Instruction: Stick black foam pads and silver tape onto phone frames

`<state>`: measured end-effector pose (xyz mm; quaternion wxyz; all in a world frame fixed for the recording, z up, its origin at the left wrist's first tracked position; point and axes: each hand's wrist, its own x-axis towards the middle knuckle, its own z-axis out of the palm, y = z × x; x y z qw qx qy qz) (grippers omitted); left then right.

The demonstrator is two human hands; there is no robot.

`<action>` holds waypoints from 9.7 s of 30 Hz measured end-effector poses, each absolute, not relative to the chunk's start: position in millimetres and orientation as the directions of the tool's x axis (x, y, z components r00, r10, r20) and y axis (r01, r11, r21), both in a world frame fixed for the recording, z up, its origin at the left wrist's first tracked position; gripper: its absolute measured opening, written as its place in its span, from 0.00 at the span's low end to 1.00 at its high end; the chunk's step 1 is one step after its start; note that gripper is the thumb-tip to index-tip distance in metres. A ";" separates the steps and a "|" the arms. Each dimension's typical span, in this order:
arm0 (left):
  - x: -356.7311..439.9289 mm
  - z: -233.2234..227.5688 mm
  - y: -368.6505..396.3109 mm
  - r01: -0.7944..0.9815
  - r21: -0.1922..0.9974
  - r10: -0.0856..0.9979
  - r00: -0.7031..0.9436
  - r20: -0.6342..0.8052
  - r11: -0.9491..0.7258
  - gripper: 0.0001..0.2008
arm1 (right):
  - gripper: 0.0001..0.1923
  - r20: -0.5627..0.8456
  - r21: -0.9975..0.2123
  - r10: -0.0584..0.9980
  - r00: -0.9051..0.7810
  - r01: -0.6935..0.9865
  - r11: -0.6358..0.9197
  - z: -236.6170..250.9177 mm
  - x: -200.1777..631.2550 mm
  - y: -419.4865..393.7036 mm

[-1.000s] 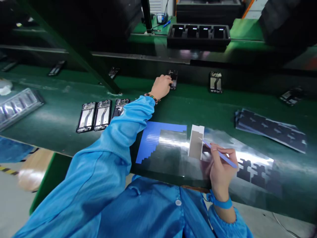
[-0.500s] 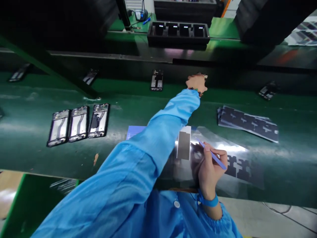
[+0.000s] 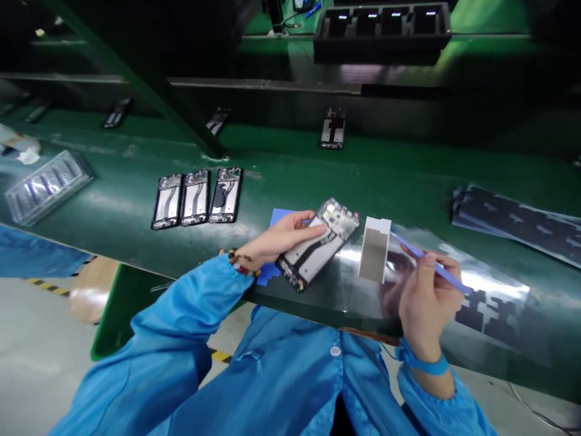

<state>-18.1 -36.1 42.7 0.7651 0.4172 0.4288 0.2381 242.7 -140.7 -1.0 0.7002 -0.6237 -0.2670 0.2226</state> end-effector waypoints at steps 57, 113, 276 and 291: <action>-33.9 3.7 -43.7 0.362 0.557 0.554 0.802 0.224 -0.748 0.17 | 0.25 0.038 -0.995 0.862 0.505 0.098 -0.014 2.5 226.8 -105.9; -38.3 -10.4 -44.2 0.252 0.315 0.377 0.813 0.444 -0.915 0.05 | 0.20 0.144 -0.988 0.798 0.585 0.129 0.084 16.6 268.9 -108.3; 198.2 6.1 -90.8 -0.059 0.251 0.012 0.962 0.273 -0.966 0.31 | 0.17 0.116 -0.992 0.460 0.880 0.079 0.098 -4.7 416.5 -200.3; 191.1 3.7 -94.9 -0.028 0.306 0.053 0.966 0.252 -0.952 0.33 | 0.18 0.080 -0.988 0.428 0.900 0.128 -0.084 -12.0 421.5 -204.1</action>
